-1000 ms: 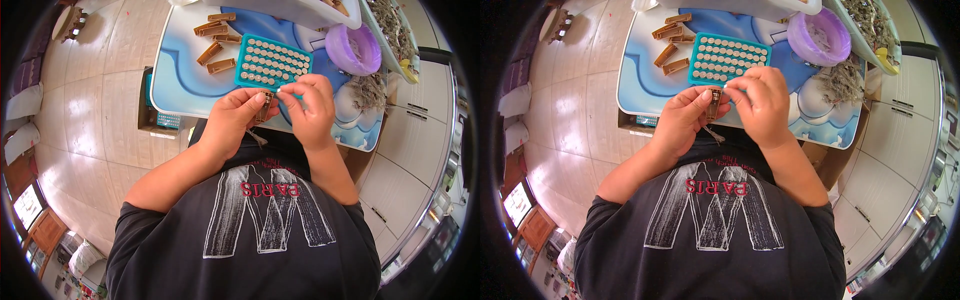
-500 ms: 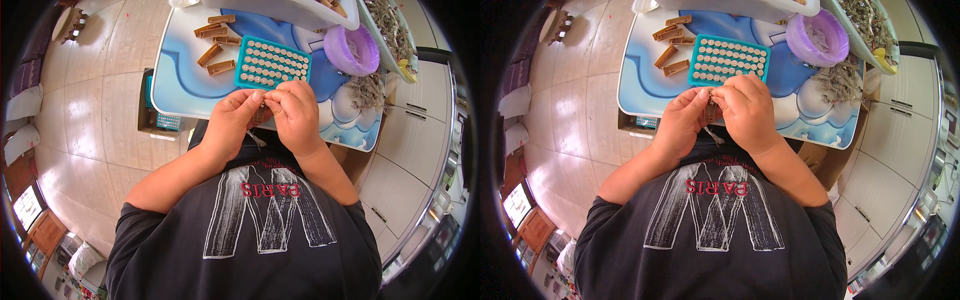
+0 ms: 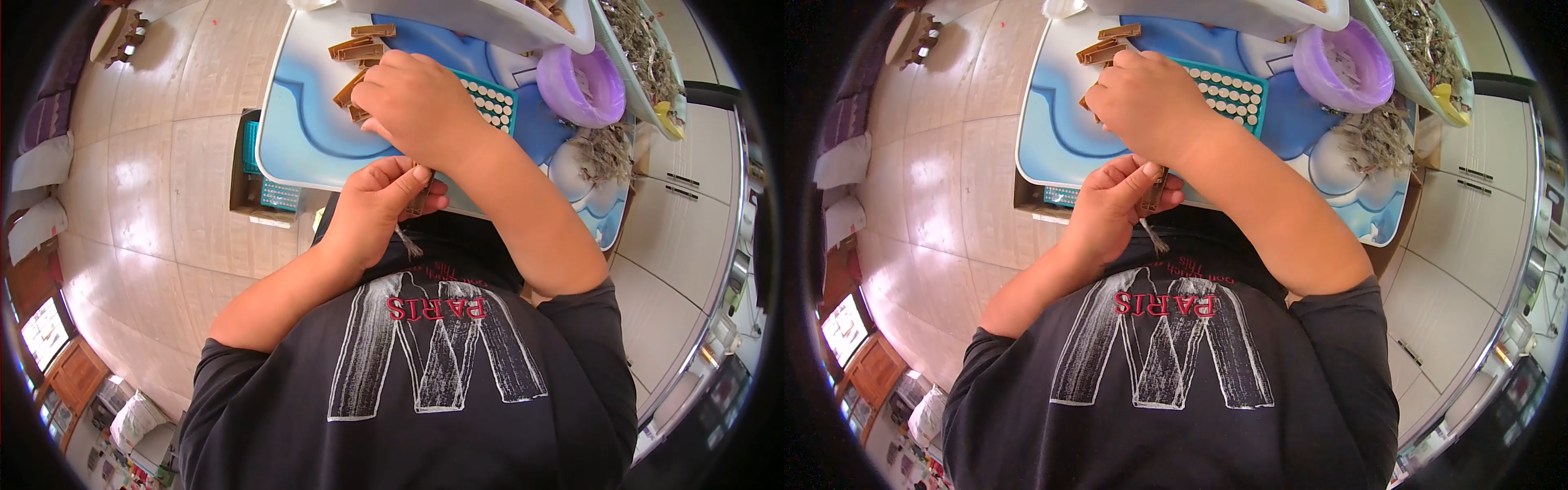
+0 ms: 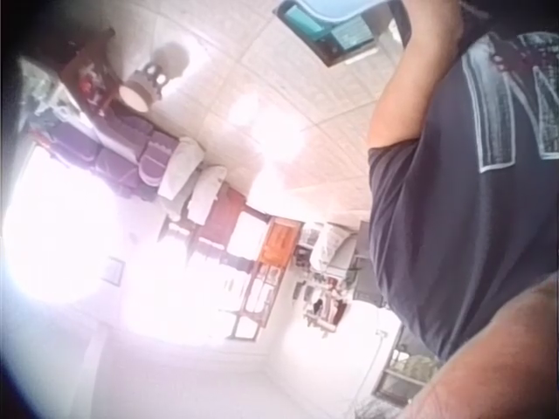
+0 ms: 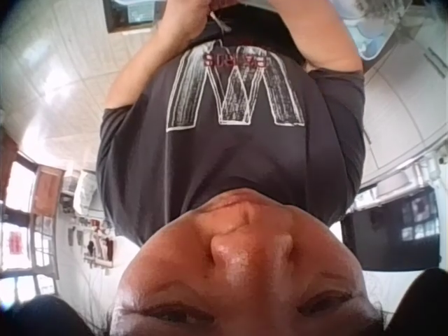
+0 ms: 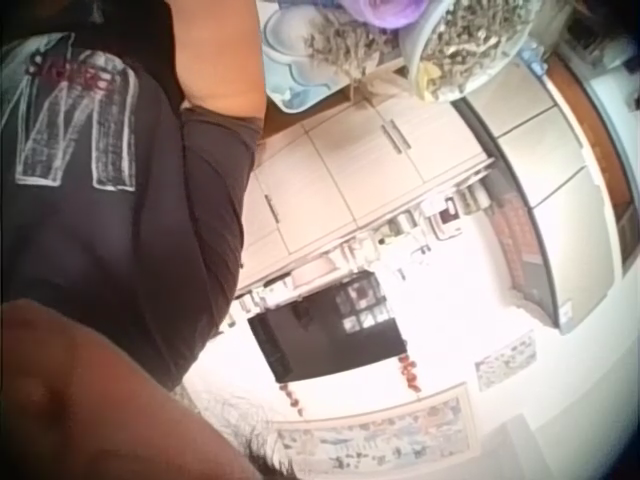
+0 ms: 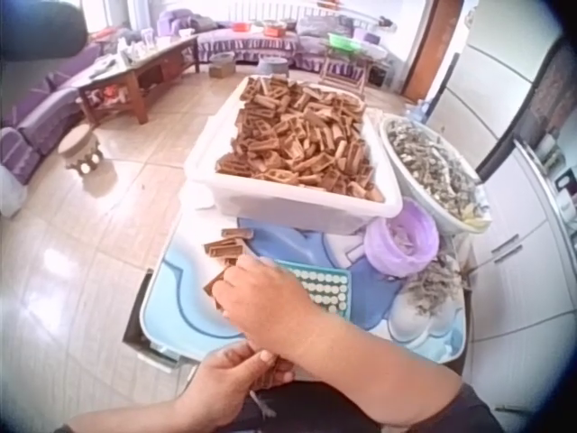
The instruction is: The person assembles small white components into brown plastic housings and a blue tray by hand.
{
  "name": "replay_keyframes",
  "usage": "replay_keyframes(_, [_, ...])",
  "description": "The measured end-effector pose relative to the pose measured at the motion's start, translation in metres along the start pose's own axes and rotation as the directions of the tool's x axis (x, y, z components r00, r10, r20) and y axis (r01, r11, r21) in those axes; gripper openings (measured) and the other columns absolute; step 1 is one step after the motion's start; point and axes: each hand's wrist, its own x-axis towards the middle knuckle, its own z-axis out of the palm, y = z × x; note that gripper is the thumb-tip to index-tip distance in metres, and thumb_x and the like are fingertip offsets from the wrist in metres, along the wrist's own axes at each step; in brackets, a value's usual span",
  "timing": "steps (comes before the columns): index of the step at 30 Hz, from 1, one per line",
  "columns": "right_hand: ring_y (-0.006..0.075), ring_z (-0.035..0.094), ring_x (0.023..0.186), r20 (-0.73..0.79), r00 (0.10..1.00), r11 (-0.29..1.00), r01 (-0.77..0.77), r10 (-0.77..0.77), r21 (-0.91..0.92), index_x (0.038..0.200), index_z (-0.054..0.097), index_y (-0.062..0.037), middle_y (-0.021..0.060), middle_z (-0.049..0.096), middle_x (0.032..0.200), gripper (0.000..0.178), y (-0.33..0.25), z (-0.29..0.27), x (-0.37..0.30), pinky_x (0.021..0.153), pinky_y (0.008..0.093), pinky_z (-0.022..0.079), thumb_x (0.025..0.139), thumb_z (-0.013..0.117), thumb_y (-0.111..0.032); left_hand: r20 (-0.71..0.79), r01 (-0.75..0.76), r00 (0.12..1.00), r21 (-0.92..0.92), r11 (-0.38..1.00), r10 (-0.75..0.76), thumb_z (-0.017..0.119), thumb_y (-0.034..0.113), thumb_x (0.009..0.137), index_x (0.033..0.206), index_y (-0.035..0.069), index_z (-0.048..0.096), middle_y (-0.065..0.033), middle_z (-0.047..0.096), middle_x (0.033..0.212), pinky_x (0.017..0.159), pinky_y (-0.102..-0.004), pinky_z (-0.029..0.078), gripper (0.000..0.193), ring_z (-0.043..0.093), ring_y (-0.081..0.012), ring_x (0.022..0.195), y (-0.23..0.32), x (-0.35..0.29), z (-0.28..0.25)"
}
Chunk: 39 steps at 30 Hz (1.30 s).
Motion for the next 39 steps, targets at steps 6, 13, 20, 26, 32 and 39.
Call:
replay_keyframes(6, [0.023,0.053,0.076,-0.027,0.999,0.998,0.031,-0.03,0.059,0.077,0.057,-0.0074,0.0038,0.057,0.077,0.015,0.002,-0.001,0.002,0.065,0.0349,0.046,0.067,0.068,-0.01,0.015,-0.037,0.999,-0.041,0.998,0.038,0.053,0.019,0.094,0.103,-0.002,0.056,-0.0087,0.064,0.091,0.079,-0.0279,0.051,0.023,0.063,-0.0157,0.081,-0.002,0.0,-0.003])
replay_keyframes(13, [0.0226,0.059,0.078,-0.06,0.878,0.689,-0.328,0.474,0.646,0.086,0.054,-0.0033,0.0071,0.062,0.082,0.009,-0.026,-0.045,-0.068,0.071,0.0314,0.048,0.084,0.061,-0.008,-0.012,-0.062,0.998,-0.055,0.997,0.062,0.053,0.02,0.094,0.103,-0.002,0.056,-0.0085,0.064,0.091,0.078,-0.0276,0.051,0.023,0.063,-0.0149,0.081,0.0,-0.001,0.0])
replay_keyframes(20, [0.015,0.061,0.076,-0.027,0.81,0.541,-0.366,0.585,0.757,0.097,0.05,0.0002,0.0101,0.064,0.089,0.009,-0.048,-0.037,-0.104,0.068,0.0268,0.049,0.092,0.052,-0.007,-0.017,-0.083,0.996,0.097,0.992,0.085,0.052,0.018,0.095,0.106,-0.002,0.055,-0.0071,0.064,0.092,0.074,-0.0245,0.049,0.023,0.063,-0.0136,0.082,-0.01,0.0,0.009])
replay_keyframes(26, [0.0119,0.059,0.077,0.062,0.736,0.26,-0.315,0.674,0.913,0.098,0.048,0.001,0.0088,0.064,0.089,0.012,-0.046,-0.039,-0.114,0.07,0.0258,0.048,0.095,0.048,-0.011,0.031,-0.122,0.993,0.23,0.966,0.118,0.05,0.018,0.095,0.109,-0.002,0.054,-0.0072,0.063,0.092,0.074,-0.025,0.049,0.025,0.062,-0.0136,0.081,-0.012,0.001,0.014])
replay_keyframes(32, [0.0107,0.056,0.078,0.046,0.713,0.368,-0.414,0.699,0.832,0.099,0.048,0.0009,0.009,0.064,0.088,0.014,-0.052,-0.05,-0.119,0.073,0.0248,0.046,0.095,0.048,-0.012,0.097,-0.147,0.988,0.328,0.933,0.121,0.048,0.016,0.096,0.112,-0.003,0.051,-0.0075,0.063,0.092,0.076,-0.025,0.049,0.024,0.062,-0.0133,0.082,-0.014,0.002,0.02])
replay_keyframes(39, [0.0094,0.051,0.079,0.205,0.617,0.174,-0.497,0.76,0.85,0.106,0.048,0.0012,0.0103,0.062,0.091,0.019,-0.048,-0.055,-0.12,0.074,0.0244,0.043,0.097,0.045,-0.015,0.147,-0.243,0.97,0.56,0.792,0.194,0.046,0.012,0.097,0.11,-0.003,0.05,-0.0069,0.061,0.089,0.073,-0.0234,0.048,0.021,0.061,-0.0118,0.079,-0.019,0.004,0.023])
